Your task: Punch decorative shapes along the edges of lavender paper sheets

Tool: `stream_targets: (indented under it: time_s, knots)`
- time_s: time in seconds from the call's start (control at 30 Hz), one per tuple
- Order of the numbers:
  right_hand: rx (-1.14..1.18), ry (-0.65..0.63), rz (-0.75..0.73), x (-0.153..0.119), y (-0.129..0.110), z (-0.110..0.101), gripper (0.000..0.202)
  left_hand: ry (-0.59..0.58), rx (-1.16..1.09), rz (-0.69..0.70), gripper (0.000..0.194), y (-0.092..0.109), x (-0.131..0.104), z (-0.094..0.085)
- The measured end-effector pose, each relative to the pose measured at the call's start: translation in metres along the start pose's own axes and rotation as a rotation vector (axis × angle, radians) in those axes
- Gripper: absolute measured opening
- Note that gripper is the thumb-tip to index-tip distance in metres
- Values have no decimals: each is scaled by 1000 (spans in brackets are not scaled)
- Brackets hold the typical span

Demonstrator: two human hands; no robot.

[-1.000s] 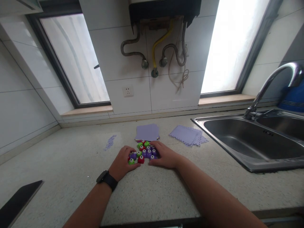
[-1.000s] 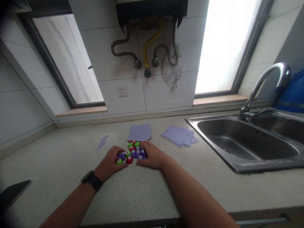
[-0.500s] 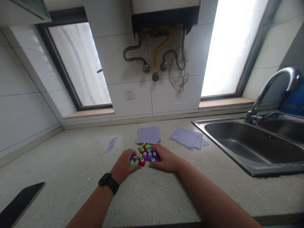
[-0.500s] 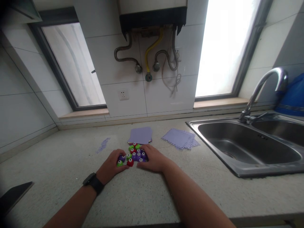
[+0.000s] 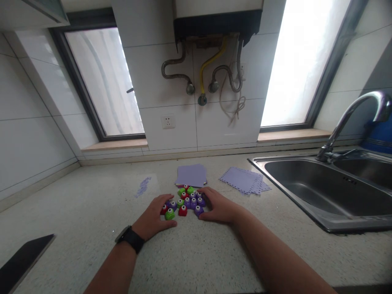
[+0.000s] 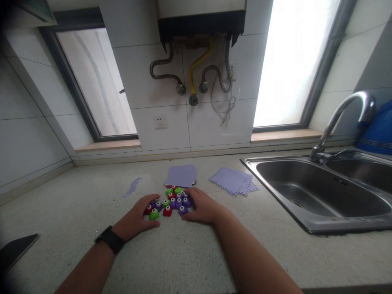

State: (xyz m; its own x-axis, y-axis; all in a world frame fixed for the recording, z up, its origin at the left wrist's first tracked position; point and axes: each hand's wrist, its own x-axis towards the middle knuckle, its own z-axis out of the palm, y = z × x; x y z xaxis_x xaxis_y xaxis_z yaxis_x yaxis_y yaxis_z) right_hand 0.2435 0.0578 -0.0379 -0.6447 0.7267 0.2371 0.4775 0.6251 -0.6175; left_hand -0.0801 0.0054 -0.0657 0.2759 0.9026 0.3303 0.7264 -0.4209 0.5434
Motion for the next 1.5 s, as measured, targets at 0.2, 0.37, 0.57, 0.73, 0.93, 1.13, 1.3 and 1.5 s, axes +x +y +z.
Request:
stream_targets:
  time_s: [0.2, 0.37, 0.57, 0.73, 0.93, 1.13, 1.3, 1.5]
  knots:
    - [-34, -1, 29, 3, 3, 2, 93, -57, 56, -93, 98, 0, -1, 7]
    - [-49, 5, 9, 4, 5, 4, 90, -12, 58, -92, 104, 6, 4, 14]
    - [-56, -23, 20, 2, 4, -2, 92, -28, 13, -86, 121, 7, 8, 14]
    - [-82, -1, 30, 4, 4, -4, 80, -49, -45, -34, 109, 7, 13, 7]
    - [-146, -28, -8, 19, 0, 6, 69, -76, 22, 127, 75, 12, 32, 9]
    - [-221, 8, -60, 28, -3, 6, 61, -50, 48, 164, 57, 10, 36, 9]
    - [-242, 39, -88, 28, -5, 4, 58, -8, 46, 169, 51, 14, 35, 7]
    - [-201, -10, -116, 27, -7, 4, 61, -3, 35, 132, 52, 16, 33, 10]
